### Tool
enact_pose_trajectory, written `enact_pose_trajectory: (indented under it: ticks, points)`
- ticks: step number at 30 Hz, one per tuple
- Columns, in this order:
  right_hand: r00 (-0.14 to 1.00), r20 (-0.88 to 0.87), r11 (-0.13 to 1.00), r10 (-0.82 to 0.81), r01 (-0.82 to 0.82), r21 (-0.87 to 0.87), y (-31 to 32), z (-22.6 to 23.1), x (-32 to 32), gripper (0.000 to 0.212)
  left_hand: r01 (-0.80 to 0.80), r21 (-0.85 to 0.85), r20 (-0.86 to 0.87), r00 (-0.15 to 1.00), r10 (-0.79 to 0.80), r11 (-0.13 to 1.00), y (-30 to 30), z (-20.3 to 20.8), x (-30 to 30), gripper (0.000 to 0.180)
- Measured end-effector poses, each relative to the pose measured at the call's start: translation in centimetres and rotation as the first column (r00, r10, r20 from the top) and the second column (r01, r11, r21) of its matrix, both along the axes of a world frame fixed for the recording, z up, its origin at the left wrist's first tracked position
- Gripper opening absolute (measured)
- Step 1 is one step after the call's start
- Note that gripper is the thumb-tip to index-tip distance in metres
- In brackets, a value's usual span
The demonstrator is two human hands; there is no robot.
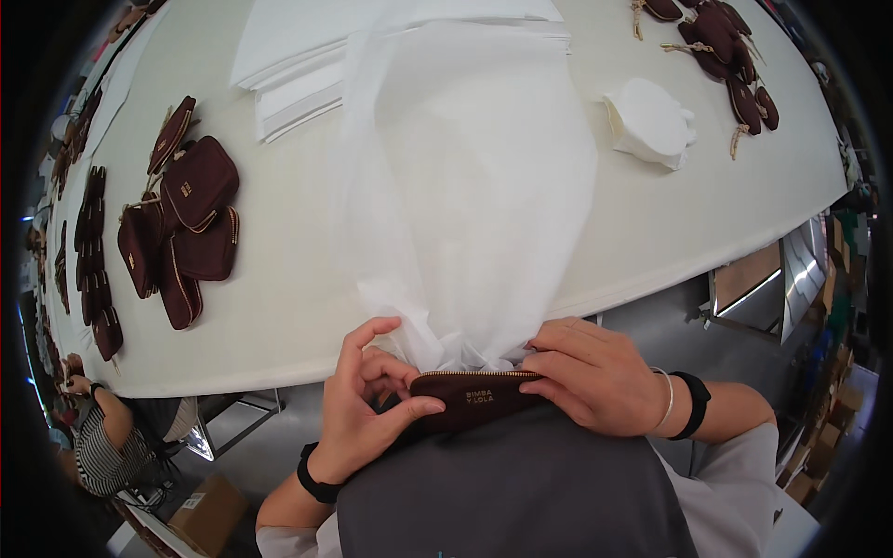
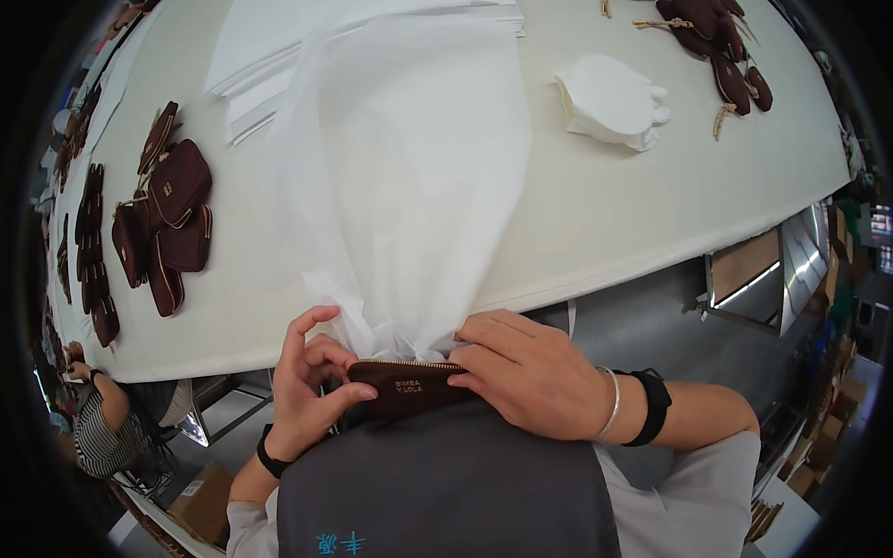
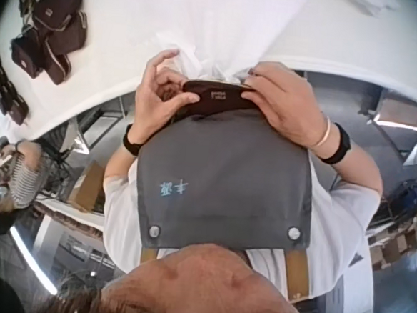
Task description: The person repeatedly stuffs white tissue paper into small maroon zippered pouches. They open each pouch, insert the paper, and zip it closed, handling the items one at a time on a white table.
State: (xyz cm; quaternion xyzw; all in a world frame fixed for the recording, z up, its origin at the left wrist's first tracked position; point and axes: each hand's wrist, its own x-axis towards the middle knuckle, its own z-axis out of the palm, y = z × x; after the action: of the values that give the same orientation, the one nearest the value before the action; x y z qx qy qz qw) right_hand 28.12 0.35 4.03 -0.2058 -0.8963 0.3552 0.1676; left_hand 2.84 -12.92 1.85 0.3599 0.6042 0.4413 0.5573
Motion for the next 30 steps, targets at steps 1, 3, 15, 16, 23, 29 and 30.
enact_pose_trajectory:
  ticks: [1,3,15,16,23,29,30]
  points:
    - [0.996,-0.088,1.0,0.008,-0.007,0.017,0.1,-0.4,-0.1,0.021,0.008,-0.005,0.017,1.0,-0.008,1.0,0.0,0.0,-0.1,0.081]
    - [0.989,-0.146,1.0,0.008,-0.006,0.019,-0.1,-0.8,-0.2,0.025,0.028,-0.01,0.056,0.998,-0.027,1.0,0.3,0.0,-0.4,0.076]
    - [0.997,0.068,0.937,0.044,-0.018,-0.349,2.1,0.3,-0.7,0.034,0.278,0.089,-0.264,0.932,-0.247,0.956,1.1,0.4,-1.2,0.028]
    - [0.994,0.065,0.944,0.086,-0.061,-0.325,2.3,0.2,-0.7,0.033,0.275,0.126,-0.32,0.921,-0.223,0.953,1.1,0.4,-1.1,0.027]
    - [0.956,-0.12,0.96,0.269,-0.276,-0.039,1.5,-0.2,-1.3,0.033,0.36,0.18,-0.455,0.856,-0.247,0.915,1.6,0.6,-1.2,0.027]
    - [0.998,-0.01,0.891,0.069,-0.066,-0.449,1.8,1.0,-1.4,0.044,0.421,0.272,-0.469,0.843,-0.263,0.865,1.9,0.4,-1.2,0.028]
    - [0.996,0.025,0.877,0.08,-0.059,-0.477,1.9,0.7,-0.8,0.043,0.446,0.285,-0.467,0.837,-0.283,0.849,1.9,0.3,-1.4,0.028]
